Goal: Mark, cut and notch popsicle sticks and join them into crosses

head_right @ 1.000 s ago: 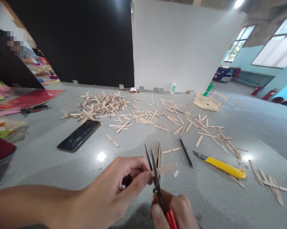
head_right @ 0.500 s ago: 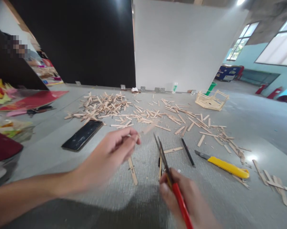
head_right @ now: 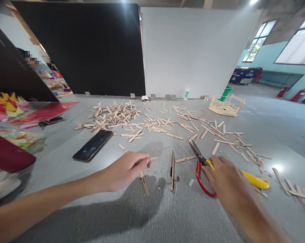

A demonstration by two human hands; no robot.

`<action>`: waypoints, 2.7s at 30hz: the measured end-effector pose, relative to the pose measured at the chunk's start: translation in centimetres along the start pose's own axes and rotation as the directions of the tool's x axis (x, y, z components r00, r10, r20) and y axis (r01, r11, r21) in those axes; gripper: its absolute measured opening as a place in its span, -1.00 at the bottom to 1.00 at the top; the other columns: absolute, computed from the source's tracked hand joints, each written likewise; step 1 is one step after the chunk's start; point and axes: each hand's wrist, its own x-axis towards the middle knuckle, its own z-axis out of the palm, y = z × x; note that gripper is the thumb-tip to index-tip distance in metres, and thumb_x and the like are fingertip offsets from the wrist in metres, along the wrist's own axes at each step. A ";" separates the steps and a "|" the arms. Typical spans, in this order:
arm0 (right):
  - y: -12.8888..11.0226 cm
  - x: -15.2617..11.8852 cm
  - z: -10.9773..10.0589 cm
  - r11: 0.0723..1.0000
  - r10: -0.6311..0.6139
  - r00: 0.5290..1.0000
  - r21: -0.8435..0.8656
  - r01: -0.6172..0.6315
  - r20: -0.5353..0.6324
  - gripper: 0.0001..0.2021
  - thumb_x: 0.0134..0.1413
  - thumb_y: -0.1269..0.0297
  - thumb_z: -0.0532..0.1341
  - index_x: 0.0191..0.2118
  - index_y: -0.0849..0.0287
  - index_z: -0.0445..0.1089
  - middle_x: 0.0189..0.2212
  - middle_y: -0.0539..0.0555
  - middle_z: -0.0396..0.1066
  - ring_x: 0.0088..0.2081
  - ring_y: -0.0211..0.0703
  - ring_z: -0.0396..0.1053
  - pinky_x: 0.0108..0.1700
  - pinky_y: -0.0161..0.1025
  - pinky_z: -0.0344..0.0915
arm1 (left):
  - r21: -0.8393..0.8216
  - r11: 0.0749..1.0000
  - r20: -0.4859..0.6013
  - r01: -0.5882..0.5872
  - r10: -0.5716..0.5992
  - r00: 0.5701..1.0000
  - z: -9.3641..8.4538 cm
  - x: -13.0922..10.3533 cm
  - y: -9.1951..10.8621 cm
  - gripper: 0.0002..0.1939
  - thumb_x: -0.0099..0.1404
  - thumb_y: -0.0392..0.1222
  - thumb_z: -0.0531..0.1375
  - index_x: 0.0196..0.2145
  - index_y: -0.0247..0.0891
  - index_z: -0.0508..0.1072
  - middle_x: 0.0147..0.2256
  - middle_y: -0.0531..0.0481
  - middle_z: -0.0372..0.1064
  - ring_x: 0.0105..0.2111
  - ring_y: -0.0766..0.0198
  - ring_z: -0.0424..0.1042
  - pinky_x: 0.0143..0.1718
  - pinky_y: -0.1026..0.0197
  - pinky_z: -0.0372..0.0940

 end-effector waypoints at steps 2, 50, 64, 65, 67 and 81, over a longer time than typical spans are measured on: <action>-2.3 -1.2 0.6 0.985 -0.125 0.992 0.118 0.125 -0.002 -0.53 0.33 0.07 0.07 0.20 0.16 0.42 -0.08 0.26 0.58 -0.16 0.10 0.57 -0.08 -0.04 0.42 | 0.027 0.999 0.083 -0.027 0.025 0.996 1.1 -0.4 -0.1 -0.69 0.55 -0.21 -0.01 -0.33 -0.25 0.43 -0.51 0.13 0.24 -0.53 0.34 0.22 -0.44 0.26 0.04; -10.7 -4.8 0.4 0.796 -0.167 0.891 0.475 0.374 -0.422 -0.82 0.42 0.26 0.19 -0.25 0.08 0.50 -0.44 -0.08 0.53 -0.47 -0.27 0.42 -0.39 -0.34 0.28 | -0.445 0.892 -0.211 -0.084 -0.013 0.978 0.6 -3.0 2.3 -0.63 0.60 -0.05 0.02 0.27 -0.12 0.13 -0.18 -0.03 0.35 -0.27 0.21 0.53 -0.25 0.11 0.54; -10.3 -5.5 0.6 0.775 -0.135 0.909 0.529 0.345 -0.395 -0.79 0.40 0.22 0.21 -0.30 0.08 0.49 -0.47 -0.04 0.53 -0.47 -0.22 0.49 -0.46 -0.36 0.33 | -0.469 0.881 -0.224 -0.070 -0.041 0.974 2.5 -3.4 2.8 -0.70 0.54 -0.12 0.16 0.13 -0.30 0.40 -0.09 -0.19 0.54 -0.21 0.13 0.63 -0.12 0.06 0.57; -10.2 -5.5 0.7 0.774 -0.136 0.912 0.533 0.341 -0.386 -0.80 0.40 0.21 0.21 -0.29 0.08 0.50 -0.47 -0.05 0.53 -0.49 -0.23 0.47 -0.46 -0.36 0.33 | -0.463 0.883 -0.222 -0.072 -0.038 0.974 2.5 -3.4 2.8 -0.71 0.54 -0.12 0.16 0.12 -0.29 0.41 -0.09 -0.19 0.55 -0.21 0.13 0.64 -0.11 0.07 0.57; -10.2 -5.5 0.9 0.771 -0.137 0.913 0.538 0.342 -0.384 -0.80 0.40 0.21 0.21 -0.28 0.08 0.51 -0.48 -0.05 0.54 -0.50 -0.24 0.46 -0.46 -0.36 0.33 | -0.456 0.887 -0.223 -0.071 -0.037 0.974 2.6 -3.3 2.7 -0.72 0.54 -0.11 0.16 0.11 -0.29 0.43 -0.08 -0.18 0.55 -0.18 0.13 0.64 -0.09 0.08 0.56; -10.4 -5.4 2.5 0.702 -0.151 0.975 0.678 0.220 -0.160 -0.65 0.47 0.10 0.11 -0.32 0.12 0.49 -0.59 -0.08 0.37 -0.58 -0.27 0.27 -0.51 -0.34 0.20 | -0.785 0.612 -0.062 0.094 -0.229 0.971 3.8 -2.1 1.7 -0.46 0.25 0.15 0.44 -0.05 -0.34 0.47 -0.33 -0.15 0.62 -0.32 0.08 0.63 -0.19 0.04 0.55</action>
